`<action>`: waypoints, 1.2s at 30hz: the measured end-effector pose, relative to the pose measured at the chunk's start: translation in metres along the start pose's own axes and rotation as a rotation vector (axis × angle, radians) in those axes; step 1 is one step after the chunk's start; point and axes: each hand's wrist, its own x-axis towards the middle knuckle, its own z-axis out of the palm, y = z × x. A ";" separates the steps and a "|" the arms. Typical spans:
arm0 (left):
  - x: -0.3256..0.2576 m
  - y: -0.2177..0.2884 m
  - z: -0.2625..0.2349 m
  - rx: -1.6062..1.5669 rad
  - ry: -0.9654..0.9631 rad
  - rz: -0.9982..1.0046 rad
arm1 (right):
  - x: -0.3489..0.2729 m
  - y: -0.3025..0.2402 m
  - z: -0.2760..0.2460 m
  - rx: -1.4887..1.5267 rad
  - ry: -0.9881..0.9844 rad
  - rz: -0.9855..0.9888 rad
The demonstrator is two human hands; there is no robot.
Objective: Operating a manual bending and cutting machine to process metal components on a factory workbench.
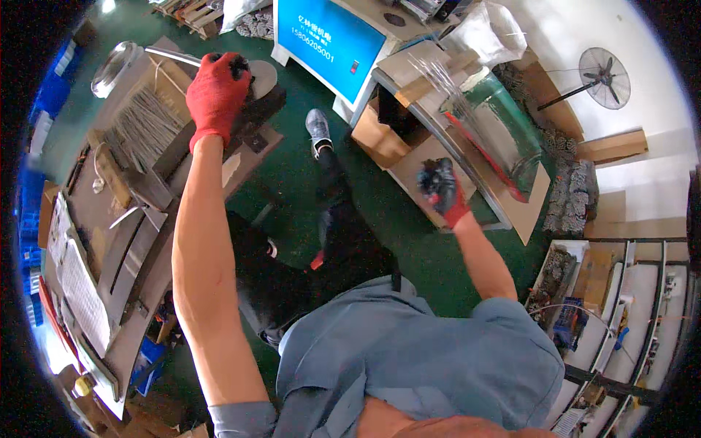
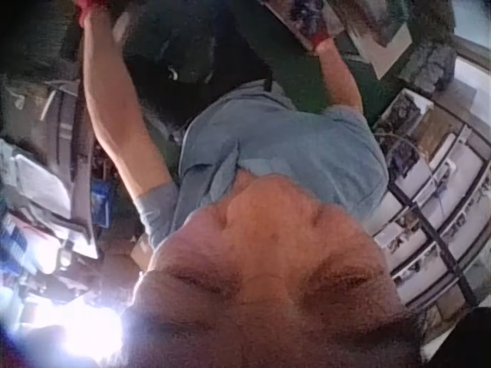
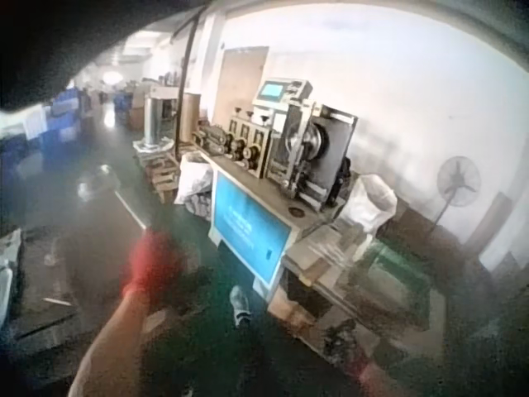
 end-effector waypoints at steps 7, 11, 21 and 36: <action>0.007 0.015 0.004 -0.051 0.063 0.026 | -0.057 -0.100 -0.113 -0.262 0.470 -0.439; -0.001 -0.005 -0.008 0.070 0.020 -0.032 | 0.018 -0.082 -0.031 0.045 0.670 -0.352; 0.004 0.012 0.002 0.043 0.078 -0.011 | 0.020 -0.111 -0.068 0.236 0.516 -0.315; 0.005 0.016 0.005 0.060 0.091 0.032 | 0.029 -0.066 -0.016 -0.140 0.452 -0.391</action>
